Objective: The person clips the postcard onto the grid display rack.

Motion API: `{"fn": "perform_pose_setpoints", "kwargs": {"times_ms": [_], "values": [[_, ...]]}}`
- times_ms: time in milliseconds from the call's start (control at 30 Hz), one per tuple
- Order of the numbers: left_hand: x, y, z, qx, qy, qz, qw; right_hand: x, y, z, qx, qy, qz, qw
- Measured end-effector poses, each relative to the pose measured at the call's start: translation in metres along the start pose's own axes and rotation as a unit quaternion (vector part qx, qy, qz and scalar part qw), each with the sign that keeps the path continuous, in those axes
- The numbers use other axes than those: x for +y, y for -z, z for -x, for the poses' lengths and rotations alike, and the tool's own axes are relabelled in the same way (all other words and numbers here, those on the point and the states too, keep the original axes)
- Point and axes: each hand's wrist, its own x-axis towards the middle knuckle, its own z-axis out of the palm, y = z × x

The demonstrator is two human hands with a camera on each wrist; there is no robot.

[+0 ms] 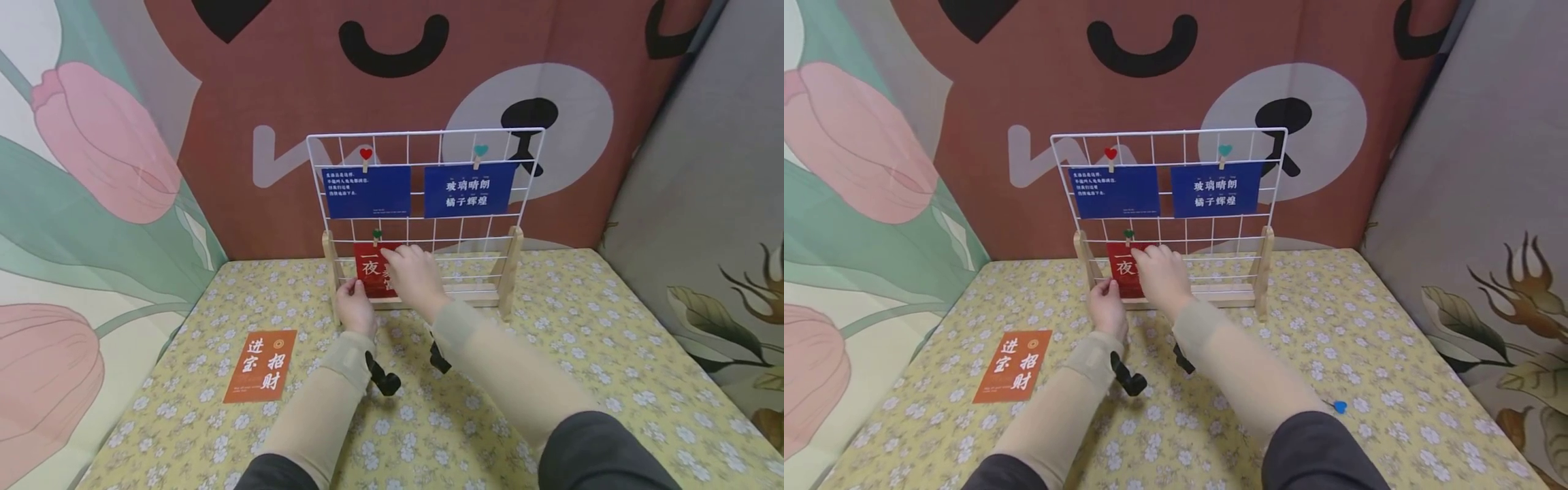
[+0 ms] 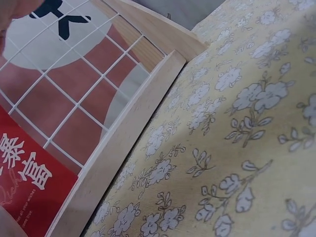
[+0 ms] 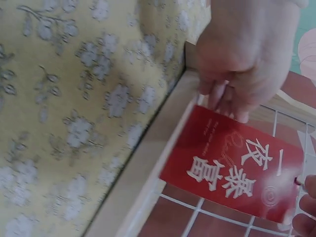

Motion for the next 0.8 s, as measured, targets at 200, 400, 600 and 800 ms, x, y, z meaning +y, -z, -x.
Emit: {"fn": "perform_pose_setpoints", "kwargs": {"times_ms": [200,400,600,800], "values": [[0.000,0.001,0.006,-0.010,-0.013,-0.002,0.9999,0.008,-0.008,0.014,-0.009,-0.025,-0.045,0.999],[-0.003,0.002,0.015,-0.013,-0.028,0.000,0.9995,0.015,-0.012,0.025,-0.041,-0.073,-0.079,0.993],[-0.006,0.007,0.026,-0.031,-0.037,-0.020,0.9986,0.020,-0.016,0.036,-0.074,-0.123,-0.132,0.981],[-0.001,0.016,0.036,-0.077,-0.034,-0.036,0.9958,0.019,-0.016,0.049,-0.093,-0.177,-0.229,0.953]]}}
